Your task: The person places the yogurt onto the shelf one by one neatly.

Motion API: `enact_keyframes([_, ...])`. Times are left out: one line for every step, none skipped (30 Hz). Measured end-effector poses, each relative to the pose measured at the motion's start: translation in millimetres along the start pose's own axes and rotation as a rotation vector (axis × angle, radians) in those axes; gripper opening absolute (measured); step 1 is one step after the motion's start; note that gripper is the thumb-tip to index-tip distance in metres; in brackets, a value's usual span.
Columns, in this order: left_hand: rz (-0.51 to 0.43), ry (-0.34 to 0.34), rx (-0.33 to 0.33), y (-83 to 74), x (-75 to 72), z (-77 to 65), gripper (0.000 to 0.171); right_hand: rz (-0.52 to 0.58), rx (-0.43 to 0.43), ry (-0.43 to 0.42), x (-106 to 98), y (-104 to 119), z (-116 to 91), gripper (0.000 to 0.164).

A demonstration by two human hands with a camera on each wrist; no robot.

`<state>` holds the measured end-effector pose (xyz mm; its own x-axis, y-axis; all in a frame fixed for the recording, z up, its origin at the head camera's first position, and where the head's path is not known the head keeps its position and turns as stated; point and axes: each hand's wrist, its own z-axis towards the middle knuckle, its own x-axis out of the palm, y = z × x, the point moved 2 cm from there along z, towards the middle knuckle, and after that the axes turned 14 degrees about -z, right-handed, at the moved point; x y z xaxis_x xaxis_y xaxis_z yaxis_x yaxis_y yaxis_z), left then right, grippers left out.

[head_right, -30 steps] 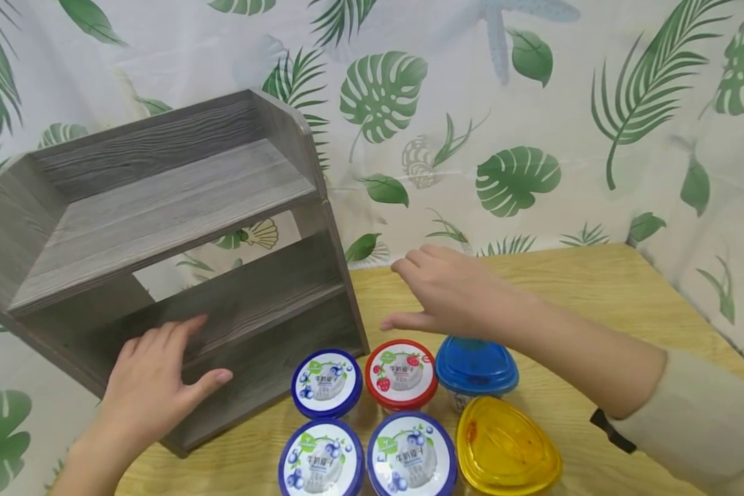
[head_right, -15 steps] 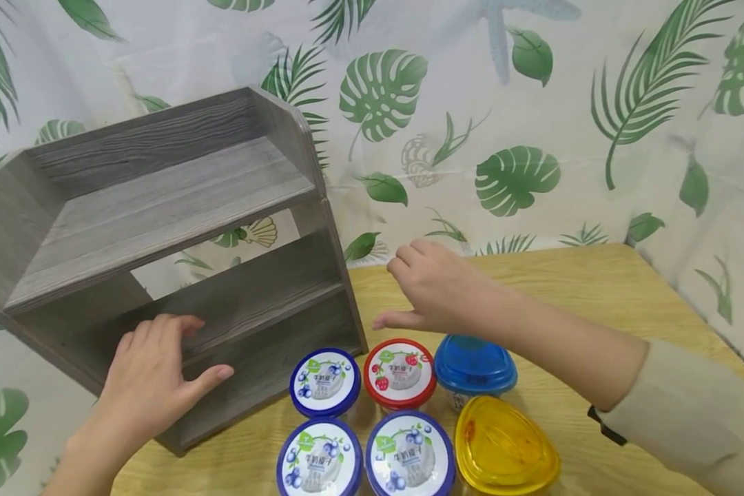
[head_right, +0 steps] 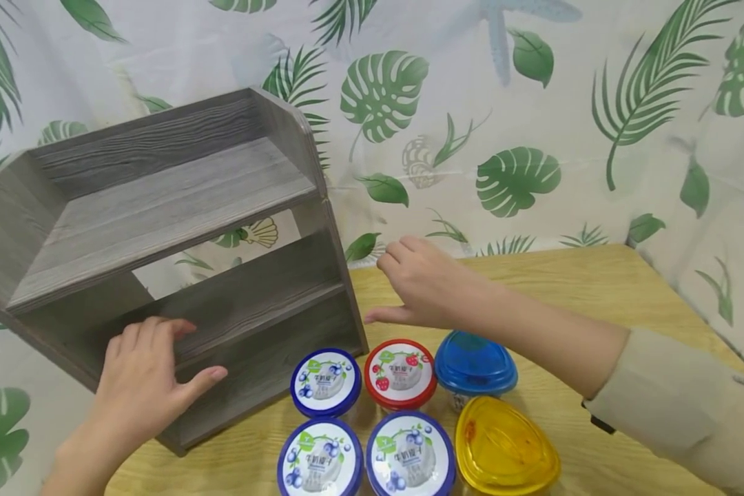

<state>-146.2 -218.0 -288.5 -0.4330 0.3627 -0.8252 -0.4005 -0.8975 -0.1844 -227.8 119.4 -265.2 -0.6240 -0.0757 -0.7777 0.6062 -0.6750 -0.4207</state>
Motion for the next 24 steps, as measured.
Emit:
enact_keyframes([0.0,-0.001,-0.007,0.6,-1.0,-0.1,0.081,-0.005,0.005,-0.001,0.3,0.0,1.5,0.067])
enact_keyframes([0.002,0.0,-0.015,1.2,-1.9,-0.2,0.08,-0.008,0.01,0.002,0.5,0.1,3.1,0.067])
enact_keyframes([0.004,0.003,-0.025,1.9,-2.9,-0.7,0.079,-0.008,0.015,0.006,0.8,0.4,4.5,0.067])
enact_keyframes([0.007,0.005,-0.033,2.6,-3.8,-1.2,0.079,-0.008,0.02,0.011,1.1,0.8,5.8,0.067])
enact_keyframes([0.009,0.008,-0.039,3.1,-4.5,-1.8,0.078,-0.005,0.024,0.02,1.5,1.1,6.8,0.066])
enact_keyframes([0.011,0.013,-0.048,3.6,-5.1,-2.4,0.078,-0.003,0.028,0.024,1.7,1.5,7.6,0.066])
enact_keyframes([0.012,0.016,-0.054,4.0,-5.7,-3.2,0.077,-0.001,0.03,0.029,2.3,1.6,8.2,0.065])
enact_keyframes([0.012,0.017,-0.058,4.4,-6.1,-3.9,0.077,0.001,0.032,0.031,2.7,1.7,8.7,0.065])
enact_keyframes([0.012,0.016,-0.06,4.9,-6.3,-4.6,0.076,0.001,0.032,0.027,3.2,1.6,9.1,0.065])
enact_keyframes([0.014,0.013,-0.062,5.5,-6.6,-5.3,0.076,-0.004,0.032,0.021,3.8,1.7,9.9,0.065])
enact_keyframes([0.013,0.01,-0.066,6.0,-6.8,-5.9,0.075,-0.008,0.034,0.016,4.7,1.6,10.8,0.065])
enact_keyframes([0.015,0.008,-0.068,6.5,-7.0,-6.3,0.075,-0.017,0.034,0.007,5.5,1.4,11.6,0.066])
enact_keyframes([0.015,0.003,-0.067,7.0,-7.2,-6.6,0.074,-0.025,0.036,0.003,6.5,1.0,12.5,0.066])
enact_keyframes([0.015,-0.001,-0.067,7.5,-7.4,-6.7,0.074,-0.033,0.039,-0.002,7.3,0.6,13.5,0.067])
enact_keyframes([0.014,-0.003,-0.069,8.0,-7.7,-6.7,0.073,-0.038,0.042,-0.004,8.2,0.1,14.4,0.067])
enact_keyframes([0.012,-0.004,-0.072,8.2,-8.0,-6.8,0.072,-0.041,0.046,-0.006,9.1,-0.2,15.0,0.067])
enact_keyframes([0.008,-0.001,-0.073,8.4,-8.5,-6.9,0.071,-0.043,0.051,-0.008,9.9,-0.7,15.5,0.068])
enact_keyframes([0.003,0.003,-0.076,8.7,-9.0,-7.1,0.071,-0.044,0.056,-0.011,10.2,-1.0,16.2,0.068])
enact_keyframes([-0.002,0.008,-0.081,8.9,-9.6,-7.3,0.07,-0.039,0.06,-0.015,10.7,-1.3,16.8,0.068])
enact_keyframes([-0.007,0.016,-0.091,9.1,-10.3,-7.6,0.07,-0.035,0.063,-0.023,11.3,-1.5,17.6,0.068])
enact_keyframes([-0.012,0.026,-0.102,9.4,-11.0,-8.1,0.07,-0.029,0.065,-0.033,11.4,-1.5,18.4,0.068])
enact_keyframes([-0.012,0.035,-0.111,9.7,-11.8,-8.6,0.069,-0.023,0.066,-0.046,11.7,-1.6,19.3,0.068])
enact_keyframes([-0.012,0.044,-0.121,10.0,-12.7,-9.2,0.069,-0.016,0.064,-0.059,12.1,-1.6,20.3,0.067])
enact_keyframes([-0.011,0.049,-0.128,10.3,-13.6,-10.0,0.069,-0.009,0.061,-0.075,12.4,-1.4,21.2,0.067])
